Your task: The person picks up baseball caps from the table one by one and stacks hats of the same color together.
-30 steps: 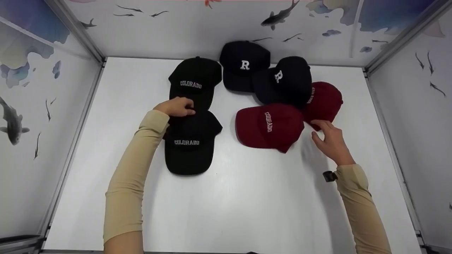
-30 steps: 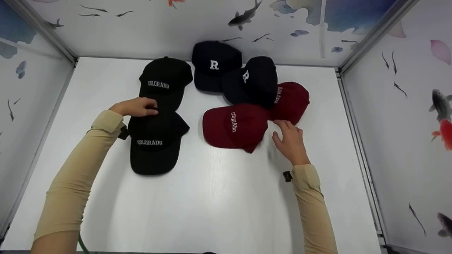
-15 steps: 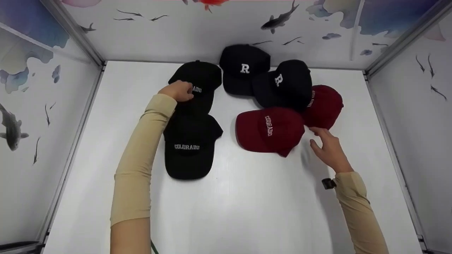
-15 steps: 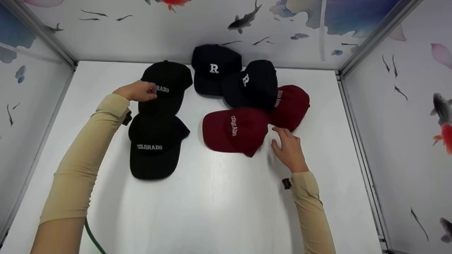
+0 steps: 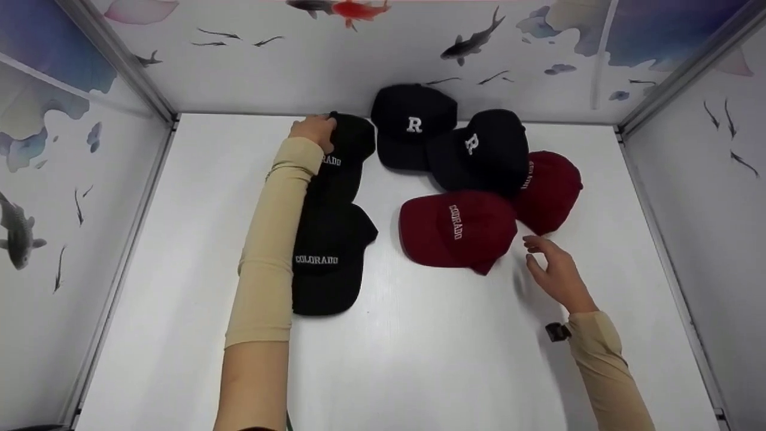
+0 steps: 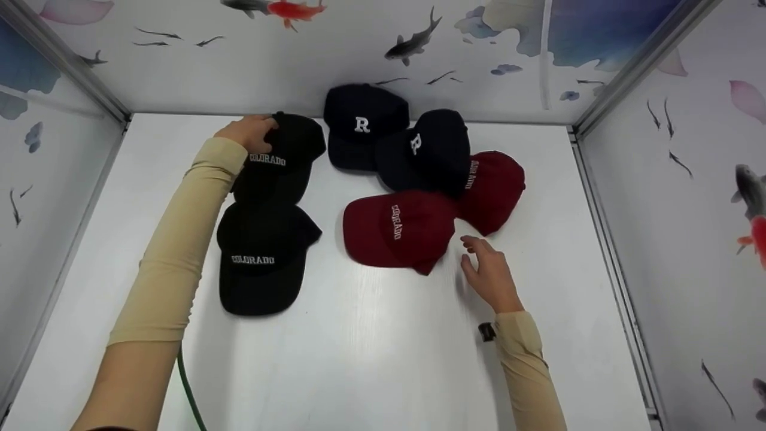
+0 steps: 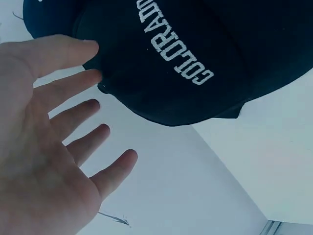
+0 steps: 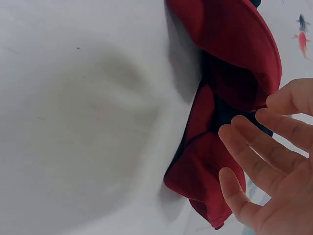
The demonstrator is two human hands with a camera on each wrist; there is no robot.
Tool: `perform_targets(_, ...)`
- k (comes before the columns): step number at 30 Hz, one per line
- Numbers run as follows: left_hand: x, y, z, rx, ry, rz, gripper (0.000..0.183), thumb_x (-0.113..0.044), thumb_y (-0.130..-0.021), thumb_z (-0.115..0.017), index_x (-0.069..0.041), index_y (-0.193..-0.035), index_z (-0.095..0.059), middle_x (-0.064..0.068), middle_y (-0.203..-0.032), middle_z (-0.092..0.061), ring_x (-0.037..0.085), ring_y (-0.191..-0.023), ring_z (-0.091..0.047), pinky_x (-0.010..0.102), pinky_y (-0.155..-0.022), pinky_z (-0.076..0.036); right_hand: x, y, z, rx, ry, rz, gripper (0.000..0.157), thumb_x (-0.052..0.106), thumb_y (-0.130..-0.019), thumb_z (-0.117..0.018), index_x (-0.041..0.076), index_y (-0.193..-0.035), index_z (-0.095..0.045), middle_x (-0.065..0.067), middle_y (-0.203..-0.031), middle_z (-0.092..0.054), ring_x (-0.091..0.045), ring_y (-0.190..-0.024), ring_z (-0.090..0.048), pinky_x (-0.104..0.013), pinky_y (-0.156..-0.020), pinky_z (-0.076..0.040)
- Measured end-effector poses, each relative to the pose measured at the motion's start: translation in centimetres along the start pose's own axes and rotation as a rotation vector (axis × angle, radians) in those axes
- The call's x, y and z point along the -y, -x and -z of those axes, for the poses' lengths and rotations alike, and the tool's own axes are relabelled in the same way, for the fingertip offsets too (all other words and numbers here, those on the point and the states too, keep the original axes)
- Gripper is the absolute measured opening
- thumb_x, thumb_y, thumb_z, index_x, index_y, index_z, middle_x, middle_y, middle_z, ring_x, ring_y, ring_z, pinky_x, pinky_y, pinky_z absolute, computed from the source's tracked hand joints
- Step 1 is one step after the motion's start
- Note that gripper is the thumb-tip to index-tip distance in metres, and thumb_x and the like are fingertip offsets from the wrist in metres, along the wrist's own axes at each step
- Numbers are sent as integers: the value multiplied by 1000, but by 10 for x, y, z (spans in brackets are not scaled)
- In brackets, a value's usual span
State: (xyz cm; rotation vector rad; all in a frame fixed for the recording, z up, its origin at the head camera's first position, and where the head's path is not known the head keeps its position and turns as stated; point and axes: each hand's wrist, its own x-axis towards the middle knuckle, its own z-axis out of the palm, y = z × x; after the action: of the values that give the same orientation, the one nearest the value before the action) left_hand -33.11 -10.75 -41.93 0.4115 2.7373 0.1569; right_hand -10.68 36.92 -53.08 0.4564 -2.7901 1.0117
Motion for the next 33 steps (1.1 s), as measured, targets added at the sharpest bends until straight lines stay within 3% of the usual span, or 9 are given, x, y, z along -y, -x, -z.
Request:
perform_targets(4,-2,-13,-1,4,-4,17,58,-8,-91,-53,1,-145,-34,18,-155,-24,37,-139,-26,57,-105,-27,-1,3,-4,-12,-28,-6,36,-11,-88,-59,-6,-123,-57,-19,-110,-65,-33,-97,-63,-43,-85,-45)
perform_targets(10,1,-35,-13,20,20,19,74,-17,-88,-64,-4,-150,-26,16,-155,-24,39,-138,-26,60,-105,-25,-2,6,-14,-41,-60,31,34,-12,-87,-59,-6,-121,-59,-16,-106,-67,-26,-90,-65,-22,-81,-46)
perform_targets(16,-1,-46,-24,33,18,50,85,-17,-86,-69,-10,-153,-17,16,-157,-17,40,-139,-22,58,-105,-26,-3,14,-22,-38,-89,-20,35,-11,-88,-56,-3,-122,-59,-14,-107,-67,-24,-88,-66,-15,-78,-44)
perform_targets(20,-4,-42,-23,37,16,62,75,-17,-91,-55,-13,-155,-15,15,-157,-18,37,-140,-18,54,-105,-26,-5,19,-25,-11,-82,-50,35,-9,-89,-58,-3,-124,-58,-14,-108,-67,-24,-87,-66,-21,-77,-48)
perform_targets(26,-20,-15,-6,58,12,79,65,-19,-90,-43,-9,-152,-27,19,-152,-29,37,-137,-18,52,-107,-18,-7,20,-26,25,-93,-82,35,-7,-90,-58,-2,-125,-58,-15,-107,-67,-26,-86,-67,-35,-77,-52)
perform_targets(33,-23,-7,0,51,2,102,51,-22,-91,-39,-3,-137,-49,26,-140,-32,38,-134,-20,54,-107,-13,-12,23,-24,47,-83,-108,34,-7,-92,-53,-3,-125,-57,-17,-106,-66,-30,-88,-66,-34,-76,-51)
